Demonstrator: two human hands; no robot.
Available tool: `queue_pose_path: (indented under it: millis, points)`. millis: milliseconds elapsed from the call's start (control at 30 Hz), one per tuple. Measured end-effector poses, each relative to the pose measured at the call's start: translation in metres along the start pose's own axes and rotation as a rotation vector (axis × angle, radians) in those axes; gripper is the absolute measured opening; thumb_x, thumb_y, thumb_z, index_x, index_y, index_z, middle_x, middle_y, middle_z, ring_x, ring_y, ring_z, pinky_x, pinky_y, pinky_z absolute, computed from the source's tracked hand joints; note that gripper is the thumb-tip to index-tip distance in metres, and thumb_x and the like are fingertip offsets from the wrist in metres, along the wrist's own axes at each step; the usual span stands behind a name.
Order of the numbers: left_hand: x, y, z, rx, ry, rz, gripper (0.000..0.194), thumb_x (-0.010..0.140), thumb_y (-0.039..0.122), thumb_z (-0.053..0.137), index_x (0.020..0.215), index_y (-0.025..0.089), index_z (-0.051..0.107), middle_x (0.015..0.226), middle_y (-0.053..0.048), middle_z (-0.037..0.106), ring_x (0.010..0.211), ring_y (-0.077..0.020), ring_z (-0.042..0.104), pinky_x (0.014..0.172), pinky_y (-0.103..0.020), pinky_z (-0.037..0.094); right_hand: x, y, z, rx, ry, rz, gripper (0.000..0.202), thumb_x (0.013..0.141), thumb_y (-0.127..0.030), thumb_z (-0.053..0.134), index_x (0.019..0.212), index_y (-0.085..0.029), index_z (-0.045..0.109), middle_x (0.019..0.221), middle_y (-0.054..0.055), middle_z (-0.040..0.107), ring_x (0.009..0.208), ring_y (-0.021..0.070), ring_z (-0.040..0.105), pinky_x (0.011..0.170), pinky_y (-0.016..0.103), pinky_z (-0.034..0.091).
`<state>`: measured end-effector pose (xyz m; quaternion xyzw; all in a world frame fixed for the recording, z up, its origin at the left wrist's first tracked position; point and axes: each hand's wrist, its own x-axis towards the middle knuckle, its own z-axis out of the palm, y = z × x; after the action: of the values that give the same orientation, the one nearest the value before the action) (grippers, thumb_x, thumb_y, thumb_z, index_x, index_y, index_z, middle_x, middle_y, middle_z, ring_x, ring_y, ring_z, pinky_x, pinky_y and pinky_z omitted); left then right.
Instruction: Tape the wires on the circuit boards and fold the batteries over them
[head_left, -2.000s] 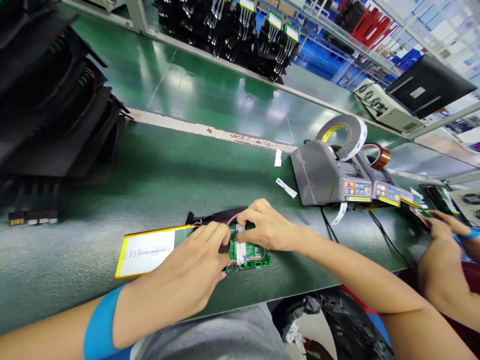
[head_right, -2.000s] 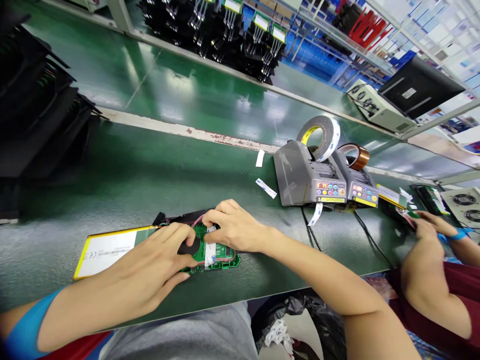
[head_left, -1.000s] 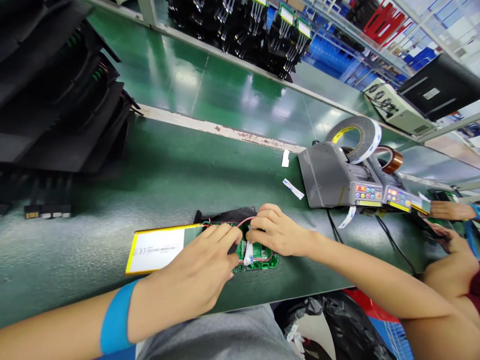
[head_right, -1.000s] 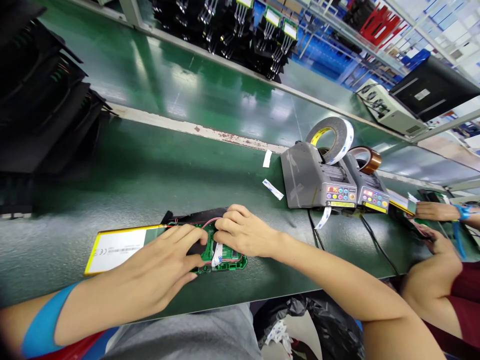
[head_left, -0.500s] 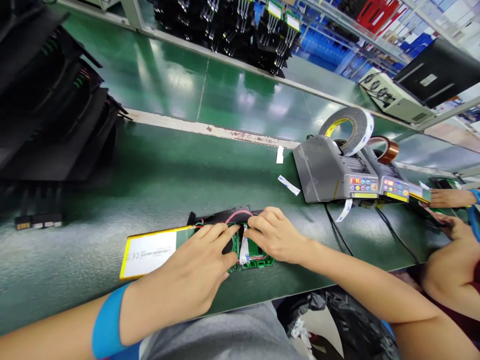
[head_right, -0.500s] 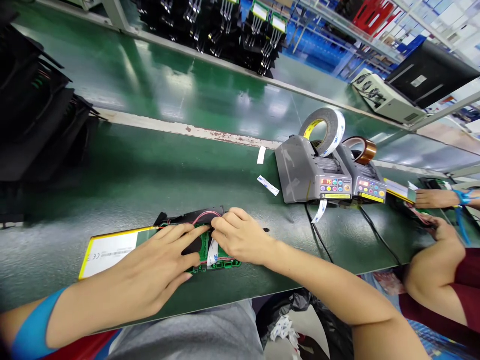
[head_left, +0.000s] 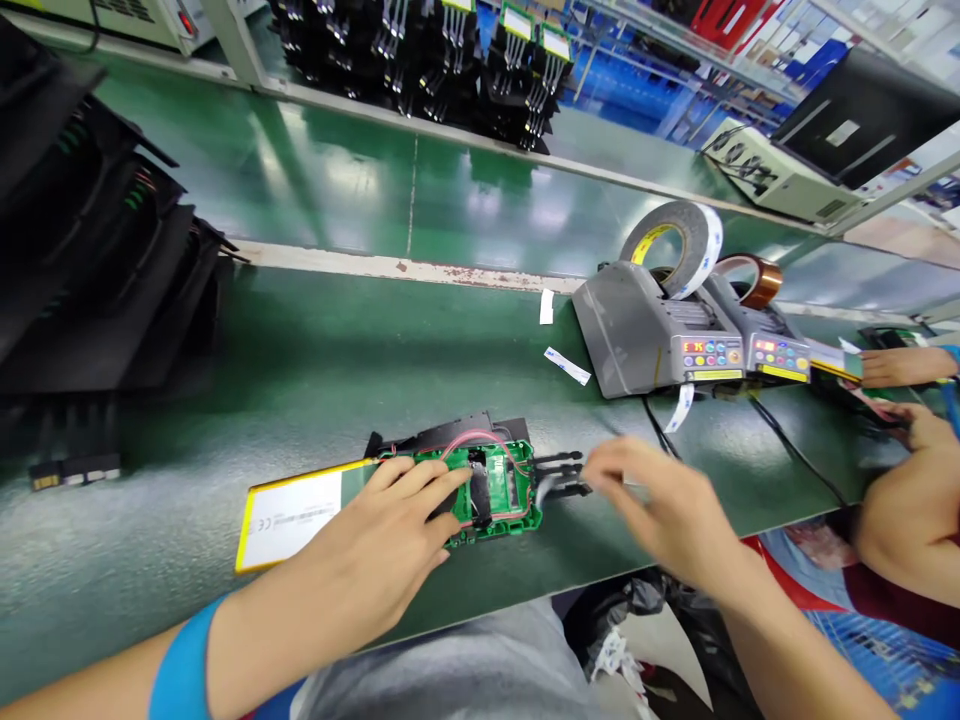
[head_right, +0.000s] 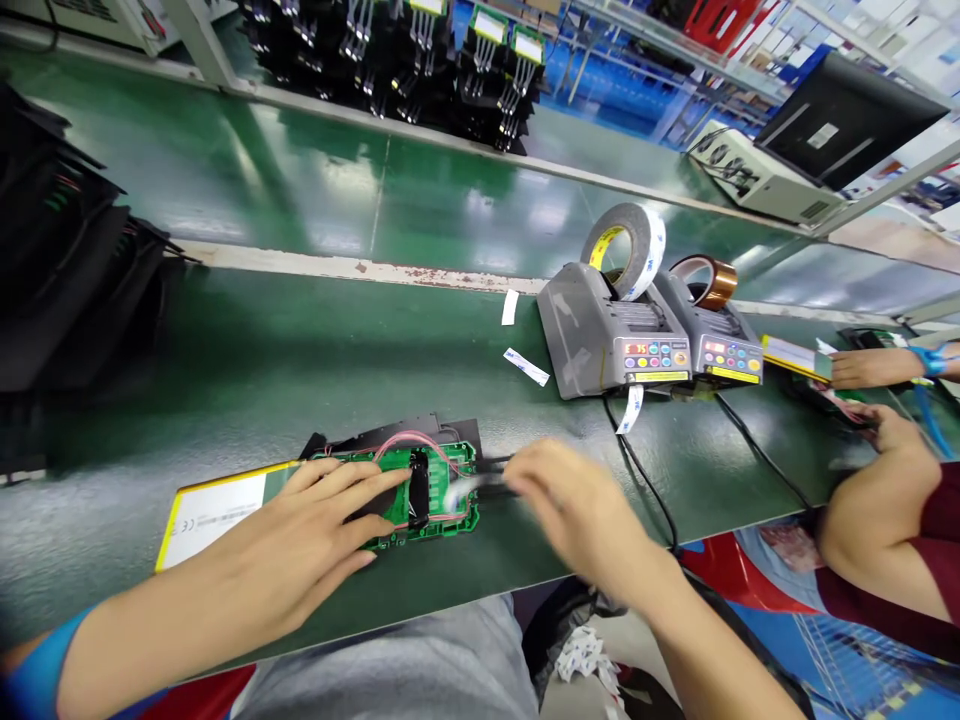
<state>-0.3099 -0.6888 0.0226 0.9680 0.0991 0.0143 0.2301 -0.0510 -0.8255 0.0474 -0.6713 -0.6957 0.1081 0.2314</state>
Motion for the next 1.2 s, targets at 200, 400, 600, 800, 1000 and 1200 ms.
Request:
queue_pose_path:
  millis: [200,400,600,800,1000,1200]
  points:
    - [0.013,0.006,-0.011,-0.040,0.206,-0.059,0.020,0.091,0.027,0.053,0.110,0.021,0.057,0.113,-0.006,0.054,0.099,-0.0217,0.049,0.088,-0.039,0.039,0.017,0.037,0.016,0.045,0.116,0.223,0.039,0.088,-0.027,0.057,0.126,-0.022,0.050,0.122,0.012,0.054,0.079,0.0159,0.061,0.077,0.038,0.054]
    - [0.046,-0.008,-0.019,0.003,0.125,-0.084,0.011,0.089,0.026,0.054,0.092,0.019,0.061,0.095,-0.004,0.060,0.087,-0.0217,0.053,0.078,-0.037,0.042,0.033,0.010,0.044,0.288,-0.229,0.051,0.051,0.078,-0.026,0.068,0.126,-0.022,0.050,0.122,0.009,0.055,0.107,0.0213,0.052,0.093,0.042,0.048]
    - [0.021,-0.032,-0.023,-0.258,0.087,-0.233,0.020,0.095,0.035,0.046,0.089,0.025,0.063,0.079,0.004,0.062,0.071,-0.0111,0.058,0.063,-0.022,0.042,0.033,0.028,0.064,0.536,-0.191,0.100,0.028,0.081,-0.024,0.066,0.108,-0.021,0.060,0.113,0.005,0.053,0.074,0.0093,0.052,0.071,0.027,0.051]
    - [-0.001,-0.041,-0.015,-0.054,0.196,-0.095,0.023,0.095,0.028,0.047,0.115,0.023,0.055,0.084,0.000,0.060,0.077,-0.0145,0.057,0.071,-0.025,0.044,0.025,0.024,0.075,0.489,-0.059,0.125,0.025,0.087,-0.025,0.057,0.111,-0.019,0.060,0.103,0.005,0.052,0.072,0.0098,0.052,0.065,0.025,0.052]
    - [-0.001,-0.037,-0.022,0.188,0.017,0.087,0.049,0.090,0.001,0.030,0.130,0.024,0.047,0.087,-0.003,0.056,0.079,-0.0175,0.052,0.073,-0.032,0.042,0.027,0.010,0.082,0.309,0.017,0.170,0.022,0.085,-0.015,0.050,0.105,-0.017,0.061,0.099,0.005,0.052,0.066,0.0095,0.051,0.064,0.026,0.051]
    - [0.017,-0.031,-0.025,0.503,-0.079,0.290,0.047,0.085,-0.001,0.038,0.127,0.012,0.053,0.079,-0.004,0.054,0.073,-0.0203,0.048,0.069,-0.035,0.040,0.032,-0.001,0.082,0.134,-0.049,0.259,0.024,0.084,-0.010,0.046,0.103,-0.015,0.058,0.097,0.006,0.048,0.073,0.0153,0.054,0.074,0.035,0.051]
